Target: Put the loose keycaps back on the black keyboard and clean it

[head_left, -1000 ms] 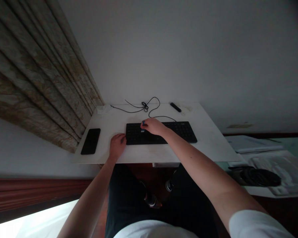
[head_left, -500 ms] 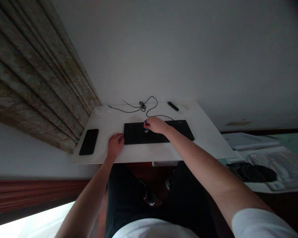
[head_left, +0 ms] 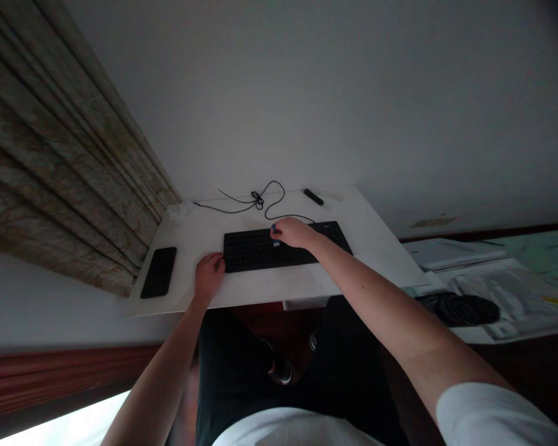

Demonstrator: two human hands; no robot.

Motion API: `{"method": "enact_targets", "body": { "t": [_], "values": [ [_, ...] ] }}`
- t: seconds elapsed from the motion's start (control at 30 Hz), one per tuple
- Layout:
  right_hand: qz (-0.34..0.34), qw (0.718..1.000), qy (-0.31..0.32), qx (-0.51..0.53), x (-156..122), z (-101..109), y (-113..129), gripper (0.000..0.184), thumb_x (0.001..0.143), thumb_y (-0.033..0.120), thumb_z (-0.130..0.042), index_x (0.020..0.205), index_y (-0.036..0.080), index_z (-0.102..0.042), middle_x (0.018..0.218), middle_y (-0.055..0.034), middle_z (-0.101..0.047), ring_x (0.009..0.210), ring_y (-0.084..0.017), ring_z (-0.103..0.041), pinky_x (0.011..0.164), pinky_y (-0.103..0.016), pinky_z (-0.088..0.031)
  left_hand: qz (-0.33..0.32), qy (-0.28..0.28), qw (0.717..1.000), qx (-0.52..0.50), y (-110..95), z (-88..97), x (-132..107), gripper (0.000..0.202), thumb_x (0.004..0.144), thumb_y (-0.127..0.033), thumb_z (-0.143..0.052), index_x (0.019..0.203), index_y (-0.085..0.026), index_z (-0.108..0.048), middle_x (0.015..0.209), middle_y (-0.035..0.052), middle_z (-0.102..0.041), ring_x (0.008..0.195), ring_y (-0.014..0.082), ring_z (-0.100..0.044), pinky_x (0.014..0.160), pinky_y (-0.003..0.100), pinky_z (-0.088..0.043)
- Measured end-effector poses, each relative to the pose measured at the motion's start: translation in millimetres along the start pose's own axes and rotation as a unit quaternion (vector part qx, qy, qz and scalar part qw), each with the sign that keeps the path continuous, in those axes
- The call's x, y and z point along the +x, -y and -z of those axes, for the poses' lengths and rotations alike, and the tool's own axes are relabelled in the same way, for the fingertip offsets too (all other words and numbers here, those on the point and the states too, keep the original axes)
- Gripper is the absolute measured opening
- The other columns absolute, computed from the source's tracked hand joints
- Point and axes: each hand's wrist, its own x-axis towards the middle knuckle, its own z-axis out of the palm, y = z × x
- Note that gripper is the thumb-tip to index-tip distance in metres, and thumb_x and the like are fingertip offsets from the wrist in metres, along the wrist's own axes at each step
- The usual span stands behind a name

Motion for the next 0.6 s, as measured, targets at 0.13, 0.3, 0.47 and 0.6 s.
{"method": "enact_targets", "body": {
  "t": [0.13, 0.3, 0.47, 0.6],
  "values": [
    [0.031, 0.998, -0.016, 0.047, 4.8, -11.6, 8.7, 0.021, 0.097, 0.027, -0.058, 0.099, 0.02, -0.078, 0.095, -0.0063, -0.078, 0.089, -0.018, -0.069, 0.075, -0.026, -0.042, 0.001, 0.004, 1.0, 0.001, 1.3, 0.2, 0.2, 0.03, 0.092, -0.028, -0.047, 0.103, -0.02, -0.074, 0.111, 0.0092, -0.074, 0.108, 0.0259, -0.067, 0.106, 0.045, -0.049],
    [0.016, 1.0, 0.004, -0.012, 1.6, -5.8, -2.6, 0.02, 0.094, 0.026, -0.06, 0.095, 0.017, -0.078, 0.093, -0.0101, -0.077, 0.089, -0.021, -0.069, 0.072, -0.028, -0.042, 0.003, 0.011, 1.0, -0.005, 0.9, 0.1, 0.6, 0.03, 0.092, -0.027, -0.047, 0.103, -0.021, -0.074, 0.111, 0.0082, -0.074, 0.107, 0.0255, -0.067, 0.106, 0.046, -0.049],
    [0.024, 0.998, -0.011, 0.05, -0.3, -2.2, -9.3, 0.019, 0.095, 0.025, -0.06, 0.095, 0.018, -0.078, 0.093, -0.0073, -0.078, 0.085, -0.019, -0.07, 0.073, -0.026, -0.043, 0.006, 0.005, 1.0, -0.007, 1.4, -1.2, 0.2, 0.031, 0.092, -0.027, -0.048, 0.104, -0.02, -0.075, 0.112, 0.0092, -0.074, 0.108, 0.0272, -0.066, 0.106, 0.047, -0.049],
    [0.046, 0.995, -0.026, 0.088, 4.1, -13.2, -0.9, 0.019, 0.096, 0.024, -0.059, 0.095, 0.02, -0.078, 0.092, -0.0047, -0.078, 0.085, -0.017, -0.069, 0.075, -0.025, -0.043, 0.004, 0.013, 1.0, -0.015, 2.7, -0.5, 0.1, 0.031, 0.093, -0.029, -0.047, 0.103, -0.021, -0.075, 0.111, 0.0084, -0.074, 0.107, 0.0262, -0.066, 0.106, 0.046, -0.049]
  ]
}}
